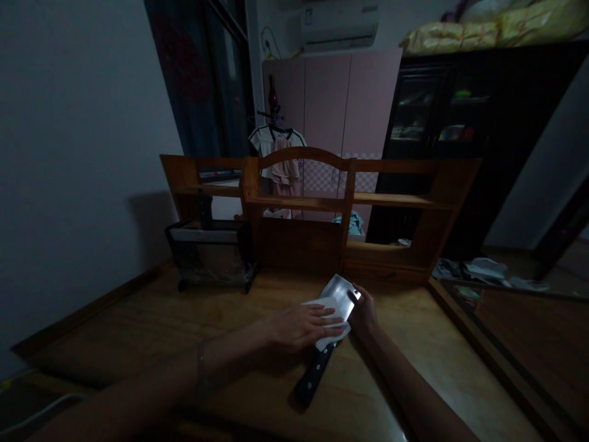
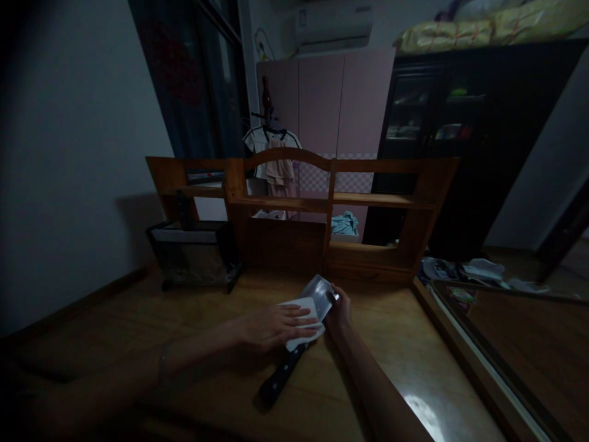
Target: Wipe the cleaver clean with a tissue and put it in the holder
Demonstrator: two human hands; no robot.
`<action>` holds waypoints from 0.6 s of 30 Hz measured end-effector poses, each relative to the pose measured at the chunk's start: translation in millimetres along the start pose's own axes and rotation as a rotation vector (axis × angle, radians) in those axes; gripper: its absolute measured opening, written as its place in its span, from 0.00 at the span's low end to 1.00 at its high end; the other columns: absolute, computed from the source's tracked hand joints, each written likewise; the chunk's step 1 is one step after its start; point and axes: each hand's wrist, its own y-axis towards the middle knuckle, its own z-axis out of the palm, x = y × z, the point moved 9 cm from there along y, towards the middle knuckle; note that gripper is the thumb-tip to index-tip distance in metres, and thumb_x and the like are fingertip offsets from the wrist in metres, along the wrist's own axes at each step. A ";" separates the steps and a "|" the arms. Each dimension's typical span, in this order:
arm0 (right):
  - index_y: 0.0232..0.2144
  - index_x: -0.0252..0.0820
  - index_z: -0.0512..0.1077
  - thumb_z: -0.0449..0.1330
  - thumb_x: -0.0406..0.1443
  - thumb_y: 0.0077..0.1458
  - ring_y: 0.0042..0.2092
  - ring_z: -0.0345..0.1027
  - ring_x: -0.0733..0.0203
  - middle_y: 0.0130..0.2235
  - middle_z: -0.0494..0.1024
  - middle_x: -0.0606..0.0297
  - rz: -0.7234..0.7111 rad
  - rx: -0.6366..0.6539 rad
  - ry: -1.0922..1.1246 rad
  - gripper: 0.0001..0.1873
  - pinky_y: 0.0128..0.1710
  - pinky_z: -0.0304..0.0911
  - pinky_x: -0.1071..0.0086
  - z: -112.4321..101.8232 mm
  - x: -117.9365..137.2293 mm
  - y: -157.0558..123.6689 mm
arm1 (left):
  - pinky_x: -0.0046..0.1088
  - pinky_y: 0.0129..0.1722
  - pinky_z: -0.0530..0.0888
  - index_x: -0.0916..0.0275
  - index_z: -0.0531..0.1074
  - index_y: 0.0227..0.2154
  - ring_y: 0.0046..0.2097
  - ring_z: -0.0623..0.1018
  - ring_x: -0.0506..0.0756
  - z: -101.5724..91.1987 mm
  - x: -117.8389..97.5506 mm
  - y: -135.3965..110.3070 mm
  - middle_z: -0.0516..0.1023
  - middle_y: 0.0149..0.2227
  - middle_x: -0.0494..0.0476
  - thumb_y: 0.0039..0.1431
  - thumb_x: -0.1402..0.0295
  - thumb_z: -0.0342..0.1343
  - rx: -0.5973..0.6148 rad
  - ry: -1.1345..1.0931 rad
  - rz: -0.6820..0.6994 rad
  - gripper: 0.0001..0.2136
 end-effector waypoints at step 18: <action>0.24 0.42 0.69 0.58 0.38 0.48 0.23 0.70 0.57 0.22 0.76 0.65 0.059 -0.039 0.053 0.06 0.27 0.67 0.64 -3.4 -4.6 0.0 | 0.37 0.64 0.51 0.55 0.54 0.62 0.65 0.53 0.53 4.5 21.5 -2.0 0.55 0.64 0.52 0.69 0.66 0.31 -0.168 -0.016 -0.187 0.21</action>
